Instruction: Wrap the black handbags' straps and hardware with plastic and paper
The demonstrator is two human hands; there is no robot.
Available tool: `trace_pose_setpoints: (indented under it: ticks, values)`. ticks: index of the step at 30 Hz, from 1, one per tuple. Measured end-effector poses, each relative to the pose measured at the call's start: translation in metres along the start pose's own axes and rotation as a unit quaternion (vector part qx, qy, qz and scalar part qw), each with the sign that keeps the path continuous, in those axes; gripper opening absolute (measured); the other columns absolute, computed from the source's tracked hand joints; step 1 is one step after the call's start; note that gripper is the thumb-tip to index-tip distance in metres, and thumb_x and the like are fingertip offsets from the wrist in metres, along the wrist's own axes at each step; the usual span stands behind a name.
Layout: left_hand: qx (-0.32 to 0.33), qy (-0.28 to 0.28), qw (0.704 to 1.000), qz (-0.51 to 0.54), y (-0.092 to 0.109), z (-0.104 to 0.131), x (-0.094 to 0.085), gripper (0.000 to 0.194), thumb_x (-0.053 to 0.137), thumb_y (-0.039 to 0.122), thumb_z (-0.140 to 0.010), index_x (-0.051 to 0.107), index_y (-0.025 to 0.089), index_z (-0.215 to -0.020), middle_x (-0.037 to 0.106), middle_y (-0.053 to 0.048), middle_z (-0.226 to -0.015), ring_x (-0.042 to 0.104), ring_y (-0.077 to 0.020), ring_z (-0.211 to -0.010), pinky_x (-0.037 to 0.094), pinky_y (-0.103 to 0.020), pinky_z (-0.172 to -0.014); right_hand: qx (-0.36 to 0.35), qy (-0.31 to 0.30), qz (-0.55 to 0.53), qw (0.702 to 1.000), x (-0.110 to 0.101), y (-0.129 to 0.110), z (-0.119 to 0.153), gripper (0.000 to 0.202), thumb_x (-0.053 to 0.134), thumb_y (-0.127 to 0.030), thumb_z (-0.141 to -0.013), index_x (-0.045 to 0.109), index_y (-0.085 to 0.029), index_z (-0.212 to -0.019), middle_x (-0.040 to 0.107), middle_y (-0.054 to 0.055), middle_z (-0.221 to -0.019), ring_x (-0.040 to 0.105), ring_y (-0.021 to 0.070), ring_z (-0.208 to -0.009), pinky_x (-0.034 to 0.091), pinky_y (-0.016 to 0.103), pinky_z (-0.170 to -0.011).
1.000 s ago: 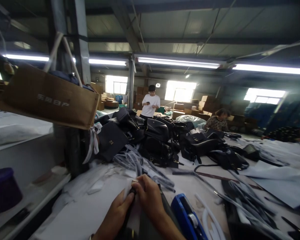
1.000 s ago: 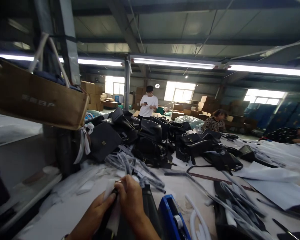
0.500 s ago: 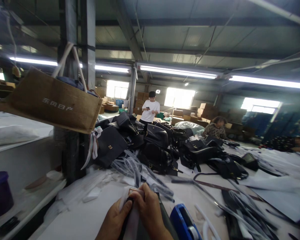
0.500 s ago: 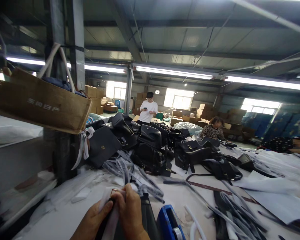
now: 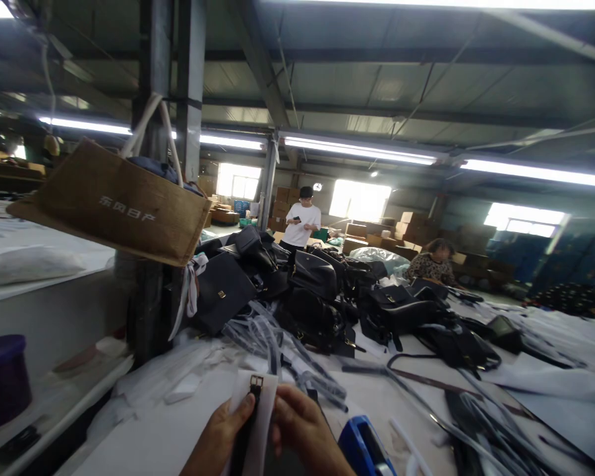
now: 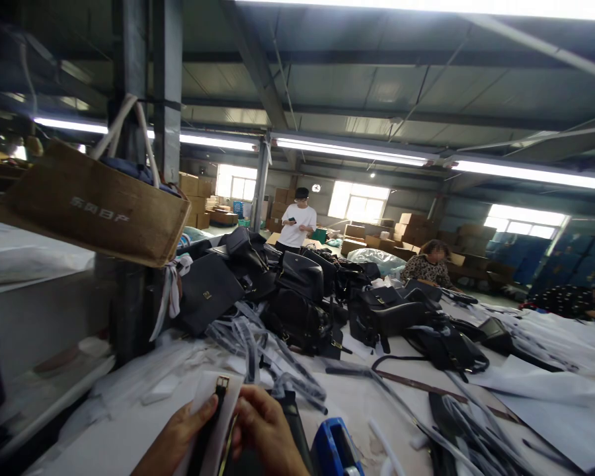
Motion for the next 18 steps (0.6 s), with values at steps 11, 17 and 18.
trace_pose_setpoints:
  ticks: [11,17,18]
  values:
    - [-0.065,-0.085,0.994,-0.028,0.001,-0.003,0.003,0.050,0.059,0.063,-0.079,0.064,0.013,-0.079,0.053,0.002,-0.059,0.040,-0.0082,-0.047,0.033,-0.020,-0.047,0.020,-0.040,-0.006,0.999,-0.012,-0.014,-0.016,0.042,0.083,-0.040,-0.065,0.055,-0.014,-0.084,0.060,-0.002,-0.067,0.049,0.0064,-0.048,0.039,0.017,-0.042]
    - [0.036,-0.165,0.973,-0.159,0.042,0.005,0.017,0.047,0.051,0.053,-0.089,0.072,0.014,-0.074,0.058,0.000,-0.066,0.047,-0.0125,-0.061,0.039,-0.023,-0.064,0.092,-0.056,0.049,0.993,-0.016,-0.026,-0.020,0.045,0.086,-0.034,-0.056,0.053,-0.015,-0.080,0.060,-0.003,-0.065,0.048,0.0069,-0.044,0.038,0.017,-0.036]
    - [0.056,-0.173,0.968,-0.175,0.046,0.007,0.020,0.046,0.048,0.050,-0.091,0.072,0.014,-0.075,0.060,0.000,-0.069,0.049,-0.0134,-0.066,0.039,-0.023,-0.069,0.094,-0.045,0.055,0.993,-0.015,-0.026,-0.021,0.045,0.086,-0.034,-0.055,0.053,-0.016,-0.079,0.060,-0.003,-0.063,0.046,0.0066,-0.042,0.036,0.017,-0.034]
Point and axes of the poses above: each hand's wrist, its own z-axis away from the middle knuckle, its own x-axis out of the palm, y = z × x, the point moved 2 cm from there along -z, towards the middle knuckle
